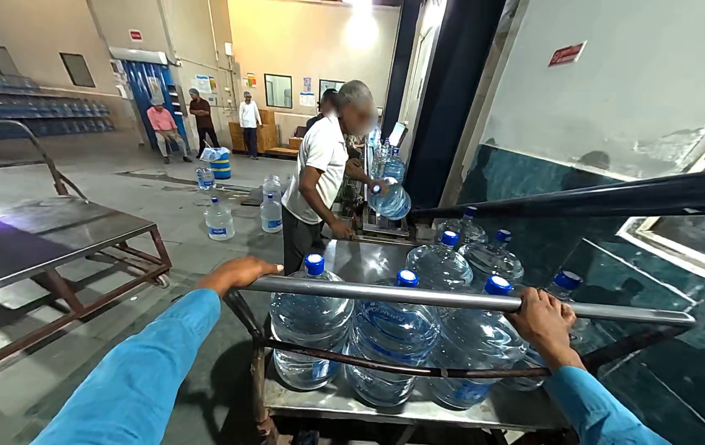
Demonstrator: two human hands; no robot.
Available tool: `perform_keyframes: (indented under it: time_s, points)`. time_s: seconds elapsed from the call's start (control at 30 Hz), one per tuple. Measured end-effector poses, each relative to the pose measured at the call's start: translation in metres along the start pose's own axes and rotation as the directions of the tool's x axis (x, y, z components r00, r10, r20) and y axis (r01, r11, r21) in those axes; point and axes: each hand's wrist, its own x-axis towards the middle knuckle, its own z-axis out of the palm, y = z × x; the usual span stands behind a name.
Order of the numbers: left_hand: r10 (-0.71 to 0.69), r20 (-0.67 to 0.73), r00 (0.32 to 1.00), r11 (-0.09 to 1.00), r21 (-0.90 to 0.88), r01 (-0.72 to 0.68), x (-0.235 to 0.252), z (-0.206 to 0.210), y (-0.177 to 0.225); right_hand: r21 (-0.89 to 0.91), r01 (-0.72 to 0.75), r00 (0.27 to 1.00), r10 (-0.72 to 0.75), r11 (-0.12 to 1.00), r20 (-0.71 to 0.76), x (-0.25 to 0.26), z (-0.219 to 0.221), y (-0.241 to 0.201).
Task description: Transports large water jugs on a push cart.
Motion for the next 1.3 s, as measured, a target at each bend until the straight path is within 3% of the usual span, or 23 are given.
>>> perform_keyframes:
  time_s: [0.37,0.83,1.3]
  points:
    - [-0.055,-0.039,0.998,0.997,-0.059,0.053,-0.017,0.001,0.017,-0.02,-0.012,1.0,0.011,1.0,-0.002,0.0,0.0,-0.001]
    - [-0.072,0.001,0.997,0.997,-0.028,0.072,-0.002,0.0,0.003,-0.034,-0.024,1.0,0.025,0.999,0.01,0.001,0.0,-0.002]
    - [-0.018,0.0,1.0,1.0,0.002,0.018,-0.004,0.0,0.002,-0.036,-0.025,1.0,0.025,0.999,0.002,0.001,0.0,-0.001]
